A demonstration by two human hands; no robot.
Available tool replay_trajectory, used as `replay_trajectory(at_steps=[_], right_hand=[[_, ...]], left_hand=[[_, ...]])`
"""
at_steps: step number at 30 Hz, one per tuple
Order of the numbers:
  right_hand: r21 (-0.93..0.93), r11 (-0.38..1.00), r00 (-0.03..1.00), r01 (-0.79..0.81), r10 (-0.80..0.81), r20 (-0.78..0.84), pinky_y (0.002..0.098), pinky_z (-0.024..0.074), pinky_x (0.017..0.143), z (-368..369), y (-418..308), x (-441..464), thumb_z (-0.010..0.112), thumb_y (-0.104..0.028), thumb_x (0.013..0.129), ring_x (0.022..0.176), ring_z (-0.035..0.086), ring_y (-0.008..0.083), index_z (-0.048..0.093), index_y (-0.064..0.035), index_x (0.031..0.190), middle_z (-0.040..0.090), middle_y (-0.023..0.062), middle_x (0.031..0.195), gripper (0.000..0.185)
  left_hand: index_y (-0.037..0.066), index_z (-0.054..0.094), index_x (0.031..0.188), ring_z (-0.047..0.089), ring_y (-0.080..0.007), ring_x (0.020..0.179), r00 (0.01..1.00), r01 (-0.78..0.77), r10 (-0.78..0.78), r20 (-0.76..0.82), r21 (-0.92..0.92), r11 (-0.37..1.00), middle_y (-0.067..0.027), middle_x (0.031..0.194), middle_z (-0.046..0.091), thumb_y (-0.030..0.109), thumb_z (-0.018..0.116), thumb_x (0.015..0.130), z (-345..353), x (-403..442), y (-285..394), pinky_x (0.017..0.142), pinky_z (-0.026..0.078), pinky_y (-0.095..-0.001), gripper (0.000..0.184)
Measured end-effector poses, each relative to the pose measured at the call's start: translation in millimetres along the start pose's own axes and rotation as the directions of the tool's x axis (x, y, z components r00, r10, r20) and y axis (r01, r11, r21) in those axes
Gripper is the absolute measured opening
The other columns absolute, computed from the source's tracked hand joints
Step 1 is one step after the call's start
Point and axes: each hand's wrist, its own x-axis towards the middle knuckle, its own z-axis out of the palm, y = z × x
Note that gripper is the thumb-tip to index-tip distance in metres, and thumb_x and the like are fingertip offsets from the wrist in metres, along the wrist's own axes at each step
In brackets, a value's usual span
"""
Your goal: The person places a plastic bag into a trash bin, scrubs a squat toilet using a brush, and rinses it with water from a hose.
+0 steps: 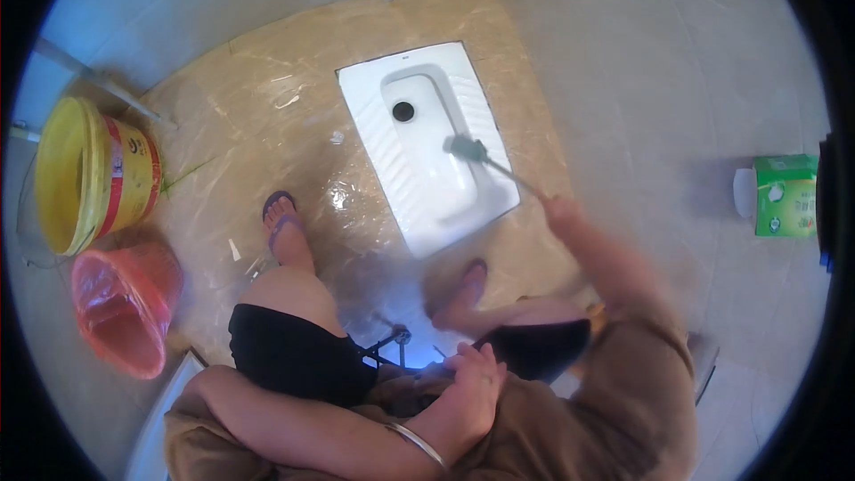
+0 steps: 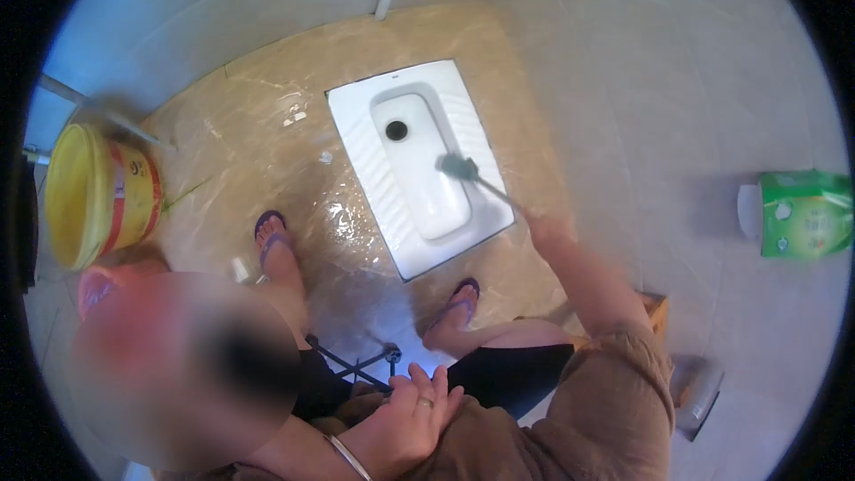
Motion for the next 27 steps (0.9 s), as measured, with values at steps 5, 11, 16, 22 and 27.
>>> replay_trajectory(at_steps=[5,11,16,22,27], right_hand=[[0.173,0.984,0.996,0.048,-0.06,0.065,0.042,0.0479,0.072,53.3,-5.7,-57.3,0.04,-0.005,0.083,0.082,0.06,0.0333,0.035,-0.0138,0.132,0.061,0.0194,0.087,0.051],[0.354,0.881,0.928,0.314,-0.363,0.081,0.0428,0.0466,0.077,63.8,-62.6,-29.9,0.039,-0.003,0.079,0.09,0.058,0.0368,0.039,-0.0028,0.127,0.059,0.025,0.095,0.048],[0.314,0.943,0.986,0.112,-0.145,0.085,0.0447,0.0475,0.074,73.4,-96.7,17.4,0.035,-0.007,0.085,0.088,0.058,0.0373,0.035,0.0008,0.128,0.059,0.0256,0.094,0.043],[0.3,0.954,0.994,0.023,-0.054,0.093,0.0451,0.0478,0.071,25.2,-77.1,15.5,0.035,-0.009,0.087,0.084,0.06,0.0364,0.036,0.0003,0.126,0.06,0.0246,0.091,0.041],[0.403,0.91,0.933,0.096,-0.223,0.281,0.0403,0.0493,0.058,34.0,-55.1,-18.6,0.036,-0.009,0.086,0.07,0.061,0.0323,0.04,-0.002,0.123,0.061,0.0219,0.086,0.039]], left_hand=[[0.005,0.051,0.121,0.055,-0.0345,0.092,0.995,-0.088,0.087,0.04,0.016,0.996,-0.0207,0.115,0.054,0.017,0.036,0.087,6.8,-6.9,12.0,0.071,0.043,-0.0408,0.04],[0.006,0.049,0.123,0.056,-0.0337,0.091,0.99,-0.111,0.111,0.082,0.001,0.994,-0.0189,0.116,0.055,0.017,0.036,0.086,7.3,-21.3,15.1,0.068,0.044,-0.0394,0.041],[0.005,0.05,0.123,0.056,-0.0347,0.092,0.996,-0.051,0.052,0.073,-0.014,0.999,-0.0199,0.116,0.054,0.016,0.037,0.086,8.8,-23.8,11.1,0.07,0.044,-0.0402,0.04],[0.005,0.05,0.122,0.057,-0.0341,0.089,0.997,-0.052,0.051,0.062,0.008,0.999,-0.0193,0.115,0.055,0.015,0.039,0.085,11.9,-17.5,3.9,0.068,0.044,-0.039,0.04],[0.004,0.052,0.12,0.059,-0.0354,0.088,0.993,-0.116,0.116,0.004,0.037,0.993,-0.0208,0.112,0.057,0.015,0.042,0.084,14.7,-11.1,8.4,0.064,0.045,-0.0397,0.039]])
